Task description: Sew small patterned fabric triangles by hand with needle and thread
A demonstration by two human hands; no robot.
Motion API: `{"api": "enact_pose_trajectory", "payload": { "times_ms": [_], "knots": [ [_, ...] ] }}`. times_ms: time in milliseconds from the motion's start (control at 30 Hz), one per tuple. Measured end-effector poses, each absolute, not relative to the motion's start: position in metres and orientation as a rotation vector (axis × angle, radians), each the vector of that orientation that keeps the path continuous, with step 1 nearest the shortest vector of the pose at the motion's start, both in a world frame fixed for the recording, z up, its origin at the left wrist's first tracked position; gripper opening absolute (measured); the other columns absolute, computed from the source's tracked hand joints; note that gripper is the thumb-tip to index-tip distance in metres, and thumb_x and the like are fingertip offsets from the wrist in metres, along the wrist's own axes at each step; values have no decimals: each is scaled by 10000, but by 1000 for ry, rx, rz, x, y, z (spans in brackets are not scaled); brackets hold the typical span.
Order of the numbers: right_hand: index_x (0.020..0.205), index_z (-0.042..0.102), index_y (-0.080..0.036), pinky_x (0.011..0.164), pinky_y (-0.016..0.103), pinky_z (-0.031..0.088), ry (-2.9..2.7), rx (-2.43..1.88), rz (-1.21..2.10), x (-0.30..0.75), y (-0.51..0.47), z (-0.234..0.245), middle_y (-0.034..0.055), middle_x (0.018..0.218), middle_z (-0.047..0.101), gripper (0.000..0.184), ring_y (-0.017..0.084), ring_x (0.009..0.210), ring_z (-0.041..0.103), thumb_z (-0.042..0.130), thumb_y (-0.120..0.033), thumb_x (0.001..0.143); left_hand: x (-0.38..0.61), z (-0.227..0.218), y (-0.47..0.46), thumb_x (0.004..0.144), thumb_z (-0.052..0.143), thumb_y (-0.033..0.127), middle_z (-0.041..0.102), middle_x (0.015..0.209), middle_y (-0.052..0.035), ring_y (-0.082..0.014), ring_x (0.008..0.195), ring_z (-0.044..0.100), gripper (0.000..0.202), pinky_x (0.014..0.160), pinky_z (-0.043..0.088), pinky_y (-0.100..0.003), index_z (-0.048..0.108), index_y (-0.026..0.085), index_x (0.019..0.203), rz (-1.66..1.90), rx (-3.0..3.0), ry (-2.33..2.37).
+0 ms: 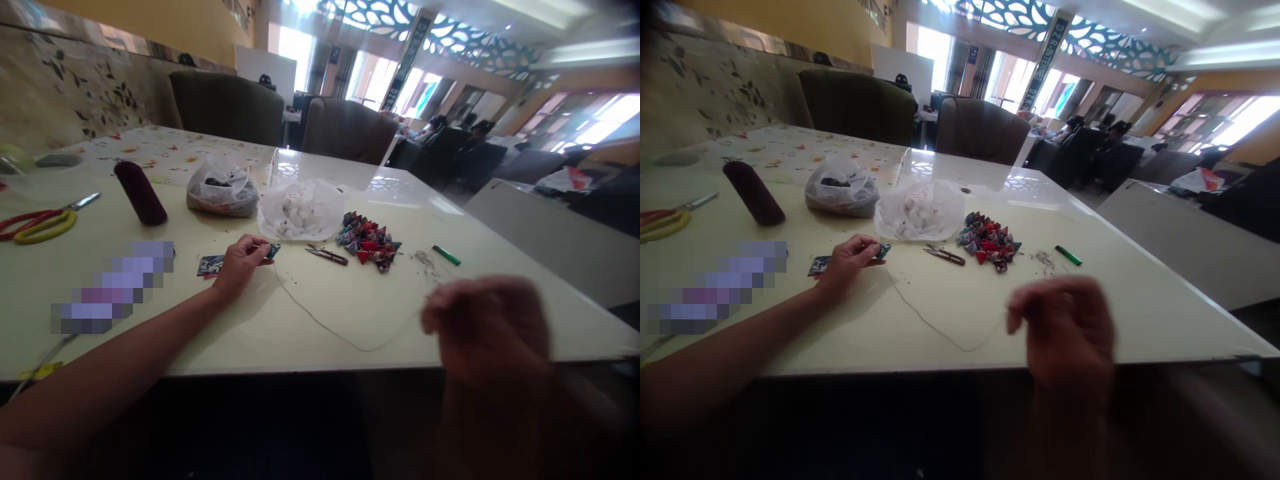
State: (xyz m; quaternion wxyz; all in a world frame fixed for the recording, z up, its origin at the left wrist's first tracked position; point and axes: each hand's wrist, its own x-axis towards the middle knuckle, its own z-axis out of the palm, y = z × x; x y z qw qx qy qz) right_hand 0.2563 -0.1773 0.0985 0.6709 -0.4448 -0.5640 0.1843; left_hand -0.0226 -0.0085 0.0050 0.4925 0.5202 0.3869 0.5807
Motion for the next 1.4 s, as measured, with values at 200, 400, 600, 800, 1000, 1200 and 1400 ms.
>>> {"api": "enact_pose_trajectory", "payload": {
  "times_ms": [200,400,600,800,1000,1200,1400],
  "knots": [
    [877,574,-230,383,204,254,-1334,-1138,1084,203,-102,71,-85,571,369,161,72,446,292,670,-358,896,-20,14,-19,728,816,374,658,755,5,-127,722,638,270,763,642,-348,693,154,822,1301,1224,865],
    [915,659,-164,464,218,220,-1619,-1265,949,175,-51,58,-82,545,400,149,66,493,305,653,-306,871,-20,19,-27,725,838,371,696,826,-15,-142,786,667,279,769,636,-329,708,154,844,1216,1165,822],
    [732,653,-145,577,242,330,-1802,-1224,804,162,-32,53,-31,604,528,145,92,592,438,626,-226,849,-21,15,-27,725,848,382,688,815,-7,-129,757,661,285,775,630,-316,726,156,849,1168,1142,814],
    [713,617,-159,609,245,358,-1727,-1139,858,160,-26,38,-22,652,550,173,102,631,466,597,-254,856,-18,16,-27,703,866,384,704,827,-10,-133,763,671,300,780,622,-314,715,156,828,1144,1039,858],
    [771,633,-162,627,252,411,-1651,-1059,1077,162,-25,25,-4,699,615,192,112,644,522,667,-340,831,-19,13,-27,736,846,400,701,798,-3,-135,749,679,286,787,616,-308,735,160,843,1091,1188,908],
    [742,581,-180,521,231,326,-1552,-1040,1169,164,-27,24,-46,623,506,217,82,544,415,662,-353,846,-19,11,-26,732,850,362,706,835,0,-136,785,680,254,793,619,-299,753,174,872,1079,1188,881],
    [921,520,-223,565,251,328,-1595,-1137,943,166,-33,21,-55,649,459,139,113,583,409,498,-350,973,-19,12,-26,739,835,376,716,821,-7,-140,764,675,251,772,627,-314,729,170,836,1140,1192,959]
  ]
}}
